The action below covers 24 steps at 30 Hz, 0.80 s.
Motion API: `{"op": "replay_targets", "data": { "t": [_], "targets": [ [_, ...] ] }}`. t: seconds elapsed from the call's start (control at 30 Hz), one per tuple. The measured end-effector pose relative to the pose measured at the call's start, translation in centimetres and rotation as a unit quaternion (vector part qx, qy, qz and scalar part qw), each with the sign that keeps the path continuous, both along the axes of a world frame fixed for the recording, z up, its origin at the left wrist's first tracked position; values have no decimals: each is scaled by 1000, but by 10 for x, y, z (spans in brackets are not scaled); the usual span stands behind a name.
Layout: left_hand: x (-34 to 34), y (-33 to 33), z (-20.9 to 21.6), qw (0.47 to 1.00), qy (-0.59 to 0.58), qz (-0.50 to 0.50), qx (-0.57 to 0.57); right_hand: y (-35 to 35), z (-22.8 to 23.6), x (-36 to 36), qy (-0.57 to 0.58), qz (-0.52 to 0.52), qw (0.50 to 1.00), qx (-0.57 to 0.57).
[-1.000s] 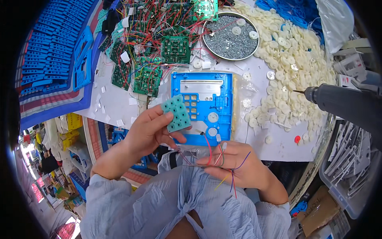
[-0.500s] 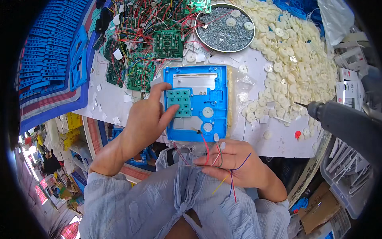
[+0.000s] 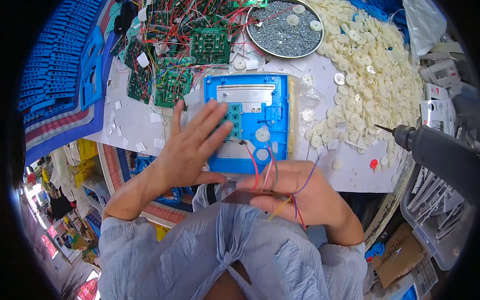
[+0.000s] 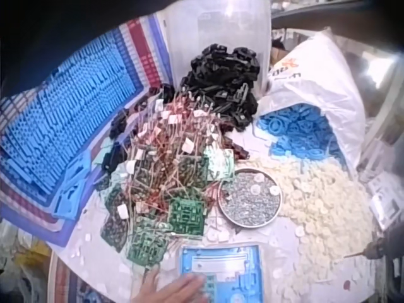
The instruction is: Assembling electronic components into a blue plastic casing using a power screwdriver.
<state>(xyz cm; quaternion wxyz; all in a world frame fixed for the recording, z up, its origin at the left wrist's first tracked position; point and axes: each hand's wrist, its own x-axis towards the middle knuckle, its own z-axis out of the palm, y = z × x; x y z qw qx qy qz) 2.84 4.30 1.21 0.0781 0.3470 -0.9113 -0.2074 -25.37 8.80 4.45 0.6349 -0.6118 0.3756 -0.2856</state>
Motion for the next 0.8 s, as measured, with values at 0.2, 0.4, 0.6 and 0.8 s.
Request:
{"op": "replay_targets", "data": {
  "t": [0.2,0.4,0.6,0.8],
  "targets": [
    [36,11,-14,987,103,77,-100,-40,-7,14,62,-13,997,50],
    [25,21,-25,984,105,89,-113,-75,-21,31,108,10,994,-2],
    [32,8,-26,982,137,45,-124,-76,-14,33,126,20,991,31],
    [30,8,-33,976,171,49,-124,-82,-13,34,136,37,989,45]
  ]
}}
